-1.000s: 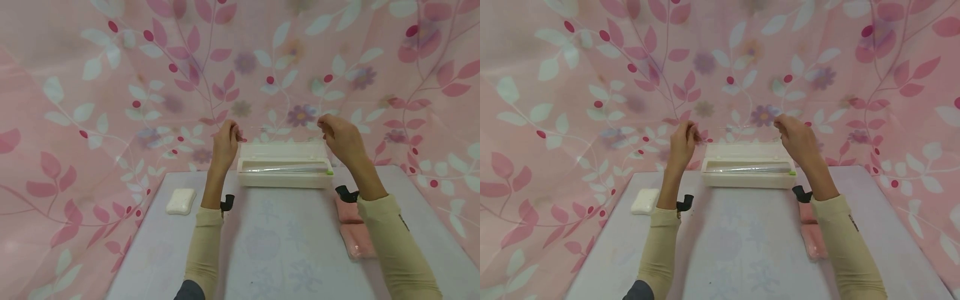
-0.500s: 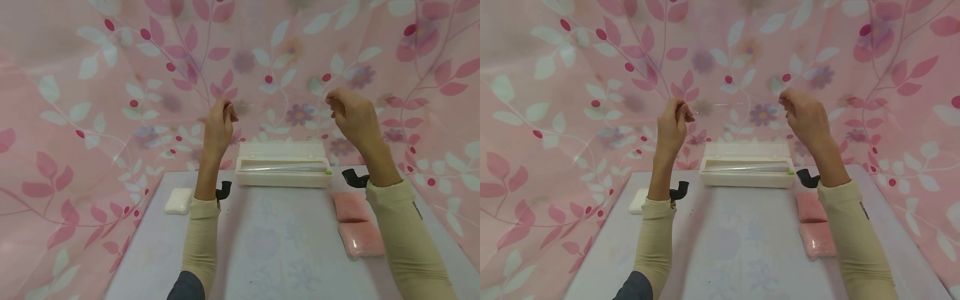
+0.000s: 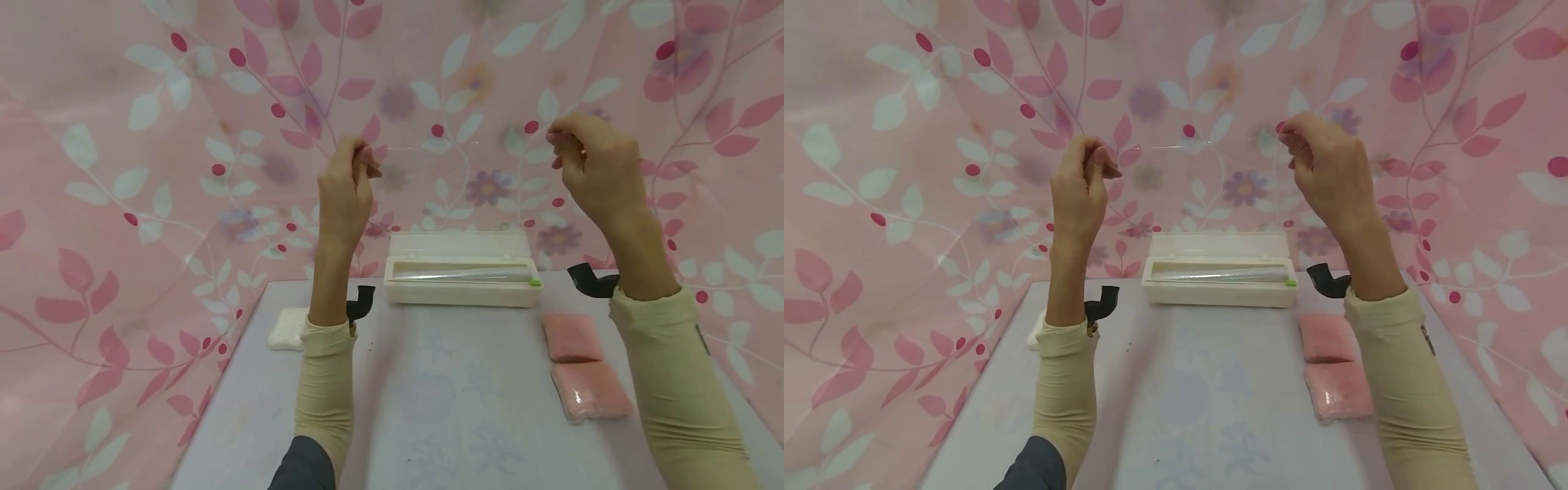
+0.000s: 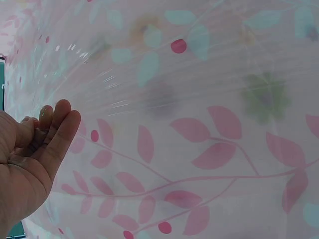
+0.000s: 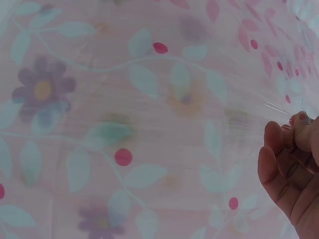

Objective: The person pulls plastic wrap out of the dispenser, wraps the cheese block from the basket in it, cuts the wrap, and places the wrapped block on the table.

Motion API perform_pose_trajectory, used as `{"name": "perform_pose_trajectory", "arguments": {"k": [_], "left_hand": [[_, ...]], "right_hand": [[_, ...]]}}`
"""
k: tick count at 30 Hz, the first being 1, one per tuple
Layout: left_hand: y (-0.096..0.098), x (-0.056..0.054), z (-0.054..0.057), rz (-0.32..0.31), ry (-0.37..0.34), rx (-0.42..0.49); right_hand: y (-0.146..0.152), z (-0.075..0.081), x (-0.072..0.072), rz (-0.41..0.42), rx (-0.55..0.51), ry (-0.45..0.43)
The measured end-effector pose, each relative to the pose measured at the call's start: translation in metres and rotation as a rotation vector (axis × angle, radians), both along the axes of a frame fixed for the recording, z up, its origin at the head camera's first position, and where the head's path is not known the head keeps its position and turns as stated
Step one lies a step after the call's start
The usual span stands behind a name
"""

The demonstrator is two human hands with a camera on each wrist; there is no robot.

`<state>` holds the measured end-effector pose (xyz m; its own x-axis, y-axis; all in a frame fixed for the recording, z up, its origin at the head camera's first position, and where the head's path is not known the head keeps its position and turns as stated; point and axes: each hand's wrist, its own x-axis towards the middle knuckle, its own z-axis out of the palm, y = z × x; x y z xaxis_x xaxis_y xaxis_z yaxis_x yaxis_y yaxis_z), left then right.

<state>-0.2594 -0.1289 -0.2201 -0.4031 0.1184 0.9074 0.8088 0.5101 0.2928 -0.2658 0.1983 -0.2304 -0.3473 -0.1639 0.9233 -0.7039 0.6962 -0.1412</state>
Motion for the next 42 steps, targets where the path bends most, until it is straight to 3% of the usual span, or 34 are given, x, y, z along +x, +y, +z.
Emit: {"name": "perform_pose_trajectory", "arguments": {"k": [4, 7, 13, 18, 22, 25, 30, 35, 38, 42], "left_hand": [[-0.002, 0.005, 0.003, -0.012, 0.007, -0.015], [-0.007, 0.015, -0.001, 0.000, -0.045, -0.032], [-0.022, 0.046, -0.016, 0.019, -0.143, -0.095], [-0.033, 0.073, -0.026, -0.013, -0.204, -0.168], [-0.044, 0.095, -0.034, -0.091, -0.279, -0.257], [-0.053, 0.114, -0.043, -0.184, -0.365, -0.359], [-0.065, 0.142, -0.065, -0.382, -0.589, -0.557], [-0.070, 0.158, -0.094, -0.564, -0.787, -0.730], [-0.072, 0.162, -0.106, -0.618, -0.845, -0.747], [-0.077, 0.162, -0.105, -0.632, -0.890, -0.662]], "right_hand": [[0.001, 0.004, 0.008, 0.008, 0.003, -0.022], [0.001, 0.002, 0.016, 0.034, 0.018, -0.082], [0.006, -0.006, 0.042, 0.158, 0.109, -0.118], [0.016, -0.016, 0.068, 0.301, 0.198, -0.169], [0.025, -0.030, 0.093, 0.389, 0.252, -0.296], [0.029, -0.043, 0.111, 0.500, 0.310, -0.396], [0.030, -0.074, 0.135, 0.772, 0.373, -0.649], [0.025, -0.107, 0.156, 0.913, 0.389, -0.862], [0.022, -0.119, 0.163, 0.938, 0.380, -0.916], [0.024, -0.117, 0.165, 0.933, 0.343, -0.884]]}}
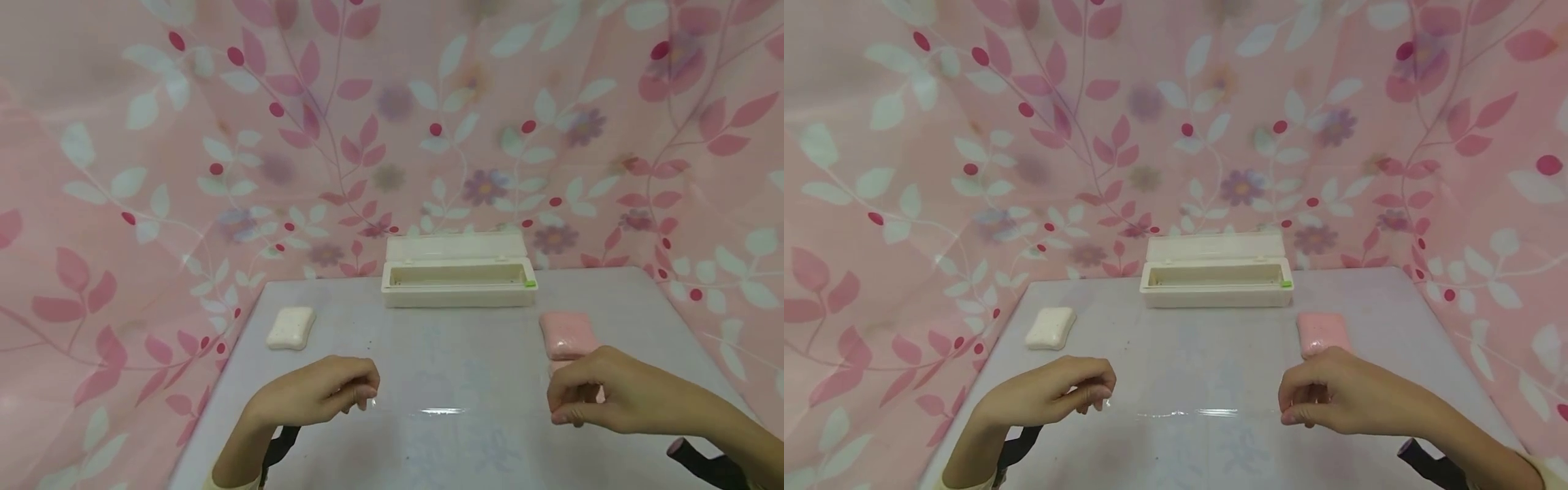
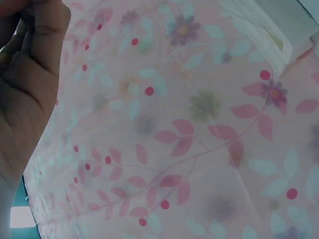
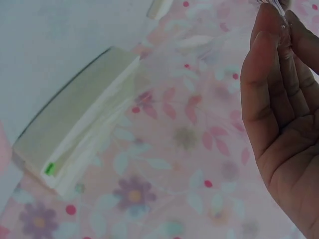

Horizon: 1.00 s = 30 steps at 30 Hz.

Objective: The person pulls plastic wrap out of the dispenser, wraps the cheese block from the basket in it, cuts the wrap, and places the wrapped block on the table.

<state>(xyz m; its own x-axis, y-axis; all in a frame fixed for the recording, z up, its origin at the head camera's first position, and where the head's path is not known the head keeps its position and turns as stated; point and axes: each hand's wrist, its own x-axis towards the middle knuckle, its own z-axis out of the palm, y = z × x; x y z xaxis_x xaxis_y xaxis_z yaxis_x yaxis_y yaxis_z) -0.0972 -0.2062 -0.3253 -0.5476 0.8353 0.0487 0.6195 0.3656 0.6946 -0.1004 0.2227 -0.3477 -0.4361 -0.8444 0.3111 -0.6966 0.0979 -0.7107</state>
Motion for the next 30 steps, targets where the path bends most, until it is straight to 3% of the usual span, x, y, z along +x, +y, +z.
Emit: {"name": "perform_pose_trajectory", "arguments": {"k": [7, 12, 16, 20, 23, 26, 30], "left_hand": [[-0.002, 0.008, 0.025, -0.001, 0.048, 0.225], [0.002, 0.015, 0.044, -0.050, 0.155, 0.426], [0.008, 0.018, 0.057, -0.098, 0.242, 0.495], [0.011, 0.018, 0.059, -0.150, 0.240, 0.491], [0.009, 0.018, 0.055, -0.206, 0.231, 0.431], [0.006, 0.015, 0.046, -0.246, 0.202, 0.323], [0.004, 0.013, 0.028, -0.261, 0.096, 0.173]], "right_hand": [[0.010, 0.028, 0.001, -0.002, -0.119, 0.139], [0.015, 0.052, 0.007, -0.011, -0.217, 0.290], [0.016, 0.066, 0.008, 0.007, -0.268, 0.326], [0.017, 0.066, 0.007, 0.052, -0.278, 0.268], [0.016, 0.059, 0.008, 0.106, -0.257, 0.207], [0.013, 0.047, 0.010, 0.137, -0.195, 0.163], [0.008, 0.024, 0.010, 0.182, -0.128, 0.084]]}}
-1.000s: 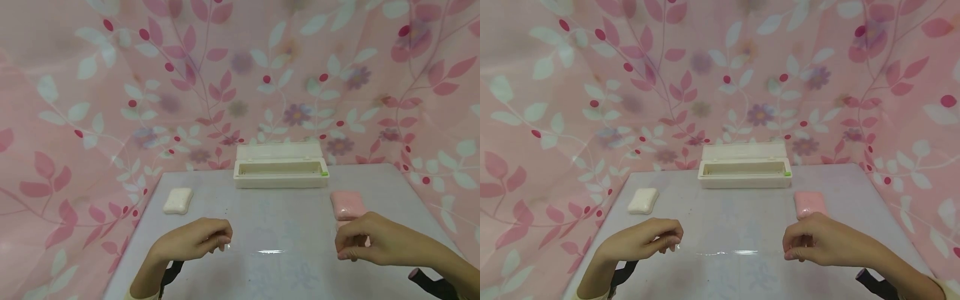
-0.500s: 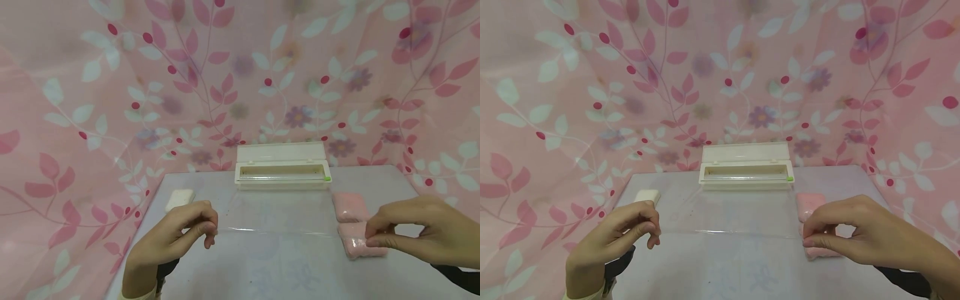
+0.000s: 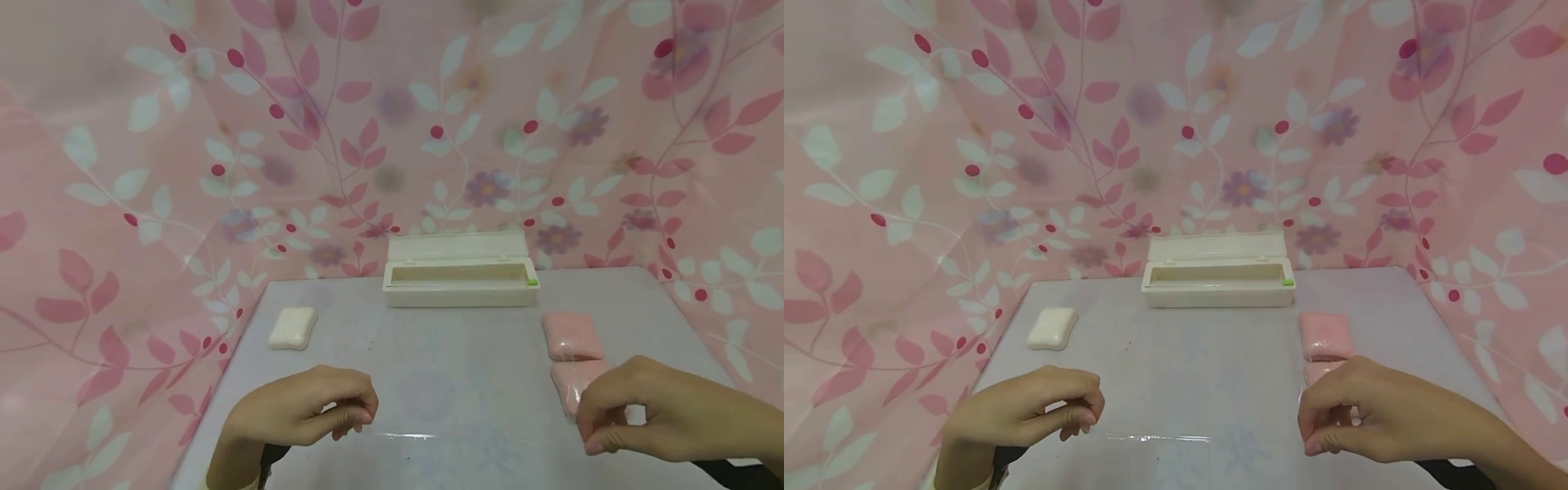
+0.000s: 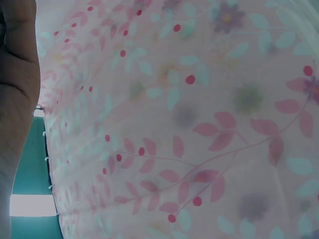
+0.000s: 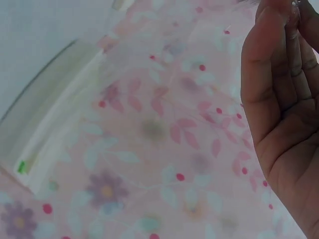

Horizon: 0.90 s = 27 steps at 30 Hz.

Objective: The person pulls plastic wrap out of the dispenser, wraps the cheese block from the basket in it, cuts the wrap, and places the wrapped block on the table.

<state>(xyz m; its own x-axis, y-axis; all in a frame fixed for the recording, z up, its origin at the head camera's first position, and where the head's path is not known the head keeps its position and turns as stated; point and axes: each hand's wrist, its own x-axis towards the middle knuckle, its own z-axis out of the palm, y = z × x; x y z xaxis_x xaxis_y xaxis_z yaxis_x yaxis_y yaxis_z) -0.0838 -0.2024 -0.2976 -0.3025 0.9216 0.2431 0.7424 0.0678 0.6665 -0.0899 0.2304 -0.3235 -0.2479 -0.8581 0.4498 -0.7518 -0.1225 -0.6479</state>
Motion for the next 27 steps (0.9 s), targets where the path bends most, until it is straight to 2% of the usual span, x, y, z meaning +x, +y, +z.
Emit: {"name": "perform_pose_trajectory", "arguments": {"k": [4, 7, 8, 11, 15, 20, 23, 25, 27], "left_hand": [[0.003, -0.005, -0.022, -0.058, -0.077, -0.134], [0.008, -0.010, -0.045, -0.127, -0.163, -0.234], [0.010, -0.012, -0.053, -0.149, -0.204, -0.265], [0.018, -0.017, -0.082, -0.207, -0.398, -0.339], [0.026, -0.023, -0.116, -0.229, -0.587, -0.413], [0.031, -0.028, -0.150, -0.219, -0.711, -0.498], [0.034, -0.030, -0.166, -0.189, -0.741, -0.569], [0.035, -0.030, -0.176, -0.168, -0.736, -0.614], [0.036, -0.030, -0.183, -0.147, -0.697, -0.655]], "right_hand": [[-0.004, -0.027, -0.001, 0.034, 0.089, -0.210], [-0.008, -0.050, -0.001, 0.042, 0.147, -0.345], [-0.009, -0.058, -0.001, 0.047, 0.167, -0.385], [-0.011, -0.081, -0.002, 0.060, 0.199, -0.429], [-0.010, -0.109, -0.004, 0.024, 0.250, -0.440], [-0.012, -0.142, -0.003, -0.020, 0.284, -0.408], [-0.017, -0.158, 0.000, -0.049, 0.305, -0.360], [-0.021, -0.168, 0.001, -0.086, 0.324, -0.300], [-0.025, -0.176, 0.002, -0.125, 0.342, -0.244]]}}
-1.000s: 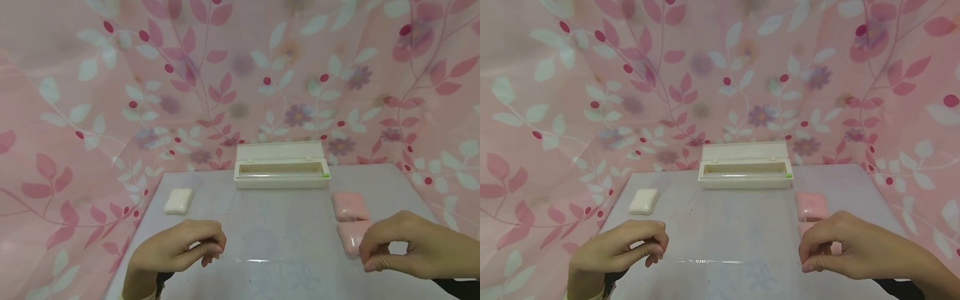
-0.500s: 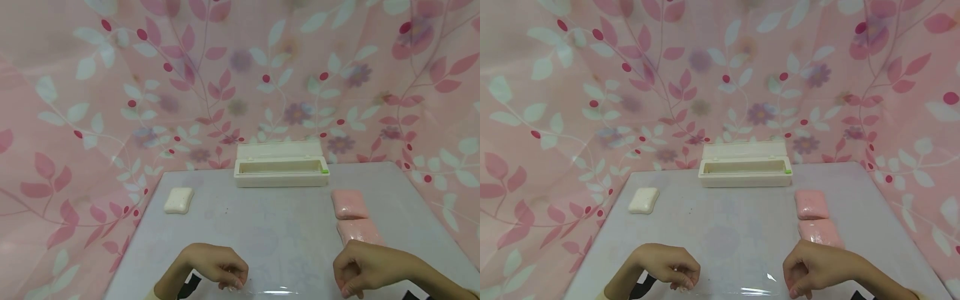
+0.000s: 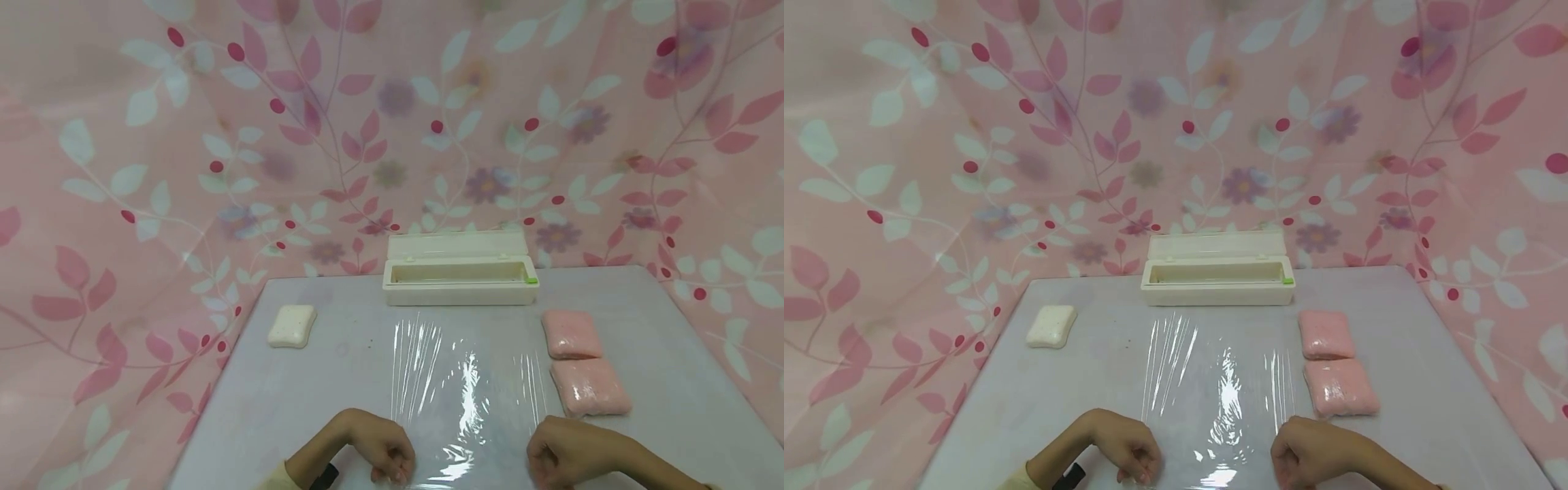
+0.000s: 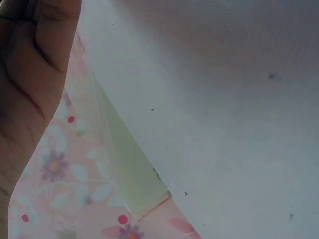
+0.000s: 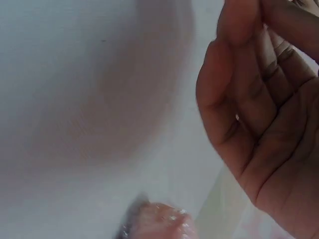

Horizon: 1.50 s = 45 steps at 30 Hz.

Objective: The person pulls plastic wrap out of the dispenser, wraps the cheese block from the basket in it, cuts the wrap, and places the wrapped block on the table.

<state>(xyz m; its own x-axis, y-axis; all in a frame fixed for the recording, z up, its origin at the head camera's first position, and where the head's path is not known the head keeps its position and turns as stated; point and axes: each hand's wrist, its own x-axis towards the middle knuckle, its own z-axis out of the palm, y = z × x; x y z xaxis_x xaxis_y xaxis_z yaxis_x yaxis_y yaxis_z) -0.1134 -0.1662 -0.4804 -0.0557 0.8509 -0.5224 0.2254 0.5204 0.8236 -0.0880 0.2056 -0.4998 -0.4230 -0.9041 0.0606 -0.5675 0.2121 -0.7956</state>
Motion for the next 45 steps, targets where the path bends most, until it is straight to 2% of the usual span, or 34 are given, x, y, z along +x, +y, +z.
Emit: {"name": "perform_pose_trajectory", "arguments": {"k": [2, 5, 11, 15, 18, 21, 23, 25, 27, 29, 30, 32, 36, 38, 41, 45], "left_hand": [[0.002, 0.001, -0.005, 0.000, 0.037, -0.034], [0.005, 0.002, -0.010, -0.009, 0.108, -0.077], [0.013, 0.006, -0.009, 0.005, 0.203, -0.158], [0.017, 0.018, -0.004, 0.025, 0.410, -0.196], [0.021, 0.029, 0.002, 0.033, 0.607, -0.237], [0.024, 0.035, 0.009, 0.057, 0.706, -0.294], [0.022, 0.037, 0.014, 0.057, 0.707, -0.304], [0.018, 0.035, 0.020, 0.034, 0.675, -0.261], [0.010, 0.029, 0.028, 0.027, 0.641, -0.200], [-0.003, 0.018, 0.038, 0.054, 0.635, -0.131], [-0.011, 0.010, 0.043, 0.097, 0.639, -0.111], [-0.029, -0.007, 0.052, 0.241, 0.681, -0.120], [-0.072, -0.045, 0.061, 0.593, 0.885, -0.210], [-0.094, -0.062, 0.061, 0.733, 0.990, -0.276], [-0.125, -0.083, 0.057, 0.845, 1.096, -0.347], [-0.159, -0.102, 0.045, 0.930, 1.100, -0.390]], "right_hand": [[-0.003, -0.007, 0.000, -0.025, 0.021, 0.037], [-0.006, -0.016, 0.000, -0.059, 0.065, 0.015], [-0.009, -0.025, -0.001, -0.110, 0.149, -0.171], [-0.010, -0.026, -0.003, -0.120, 0.154, -0.273], [-0.010, -0.025, -0.003, -0.123, 0.154, -0.259], [-0.011, -0.023, -0.002, -0.129, 0.164, -0.224], [-0.011, -0.023, -0.002, -0.137, 0.176, -0.221], [-0.012, -0.022, -0.002, -0.139, 0.187, -0.214], [-0.013, -0.021, -0.002, -0.137, 0.192, -0.210], [-0.014, -0.021, -0.002, -0.131, 0.189, -0.195], [-0.015, -0.020, -0.002, -0.127, 0.187, -0.178], [-0.015, -0.020, -0.001, -0.125, 0.186, -0.155], [-0.015, -0.020, -0.001, -0.128, 0.186, -0.109], [-0.015, -0.021, -0.001, -0.131, 0.187, -0.096], [-0.014, -0.024, 0.000, -0.133, 0.185, -0.073], [-0.014, -0.025, 0.000, -0.144, 0.189, -0.072]]}}
